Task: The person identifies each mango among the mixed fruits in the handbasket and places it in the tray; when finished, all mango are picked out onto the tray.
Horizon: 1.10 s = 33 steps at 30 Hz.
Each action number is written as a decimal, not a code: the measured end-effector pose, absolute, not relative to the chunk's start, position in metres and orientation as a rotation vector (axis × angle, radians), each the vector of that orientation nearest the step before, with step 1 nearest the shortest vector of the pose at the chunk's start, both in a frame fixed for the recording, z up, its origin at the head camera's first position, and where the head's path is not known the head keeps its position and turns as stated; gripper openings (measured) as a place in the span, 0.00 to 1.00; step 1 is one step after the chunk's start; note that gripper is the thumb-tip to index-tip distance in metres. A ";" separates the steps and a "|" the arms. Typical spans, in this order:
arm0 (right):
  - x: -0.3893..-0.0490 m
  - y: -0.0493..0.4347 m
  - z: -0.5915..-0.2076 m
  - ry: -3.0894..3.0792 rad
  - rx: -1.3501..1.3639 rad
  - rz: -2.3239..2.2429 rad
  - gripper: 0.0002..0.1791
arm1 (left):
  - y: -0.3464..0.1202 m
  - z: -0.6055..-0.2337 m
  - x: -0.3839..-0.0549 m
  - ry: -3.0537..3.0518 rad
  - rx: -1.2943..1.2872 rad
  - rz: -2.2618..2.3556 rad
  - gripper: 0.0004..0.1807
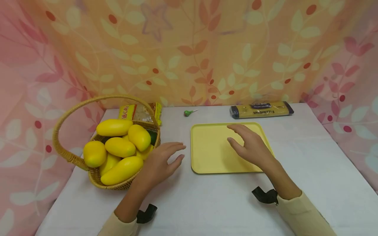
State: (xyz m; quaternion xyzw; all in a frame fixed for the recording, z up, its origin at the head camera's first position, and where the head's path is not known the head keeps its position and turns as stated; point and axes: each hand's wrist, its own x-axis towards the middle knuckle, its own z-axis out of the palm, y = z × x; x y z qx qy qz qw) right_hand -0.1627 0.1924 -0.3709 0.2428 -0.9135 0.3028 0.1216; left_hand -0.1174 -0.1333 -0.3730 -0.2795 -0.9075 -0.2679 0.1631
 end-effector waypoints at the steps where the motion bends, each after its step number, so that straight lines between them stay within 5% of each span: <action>1: -0.164 0.188 -0.371 -2.650 0.715 0.911 0.24 | -0.137 -0.372 -0.115 -2.538 -0.793 -0.782 0.17; 9: -0.173 0.139 -0.367 -2.559 0.839 1.071 0.21 | -0.173 -0.370 -0.096 -2.231 -0.741 -0.813 0.12; 19: -0.187 0.080 -0.367 -2.483 1.027 1.159 0.17 | -0.228 -0.358 -0.076 -1.931 -0.670 -0.892 0.22; 27: -0.191 0.033 -0.366 -2.464 1.225 1.200 0.19 | -0.272 -0.355 -0.067 -1.461 -0.266 -1.179 0.04; 33: -0.189 0.001 -0.365 -2.484 1.326 1.196 0.24 | -0.308 -0.371 -0.066 -1.268 -0.066 -1.454 0.20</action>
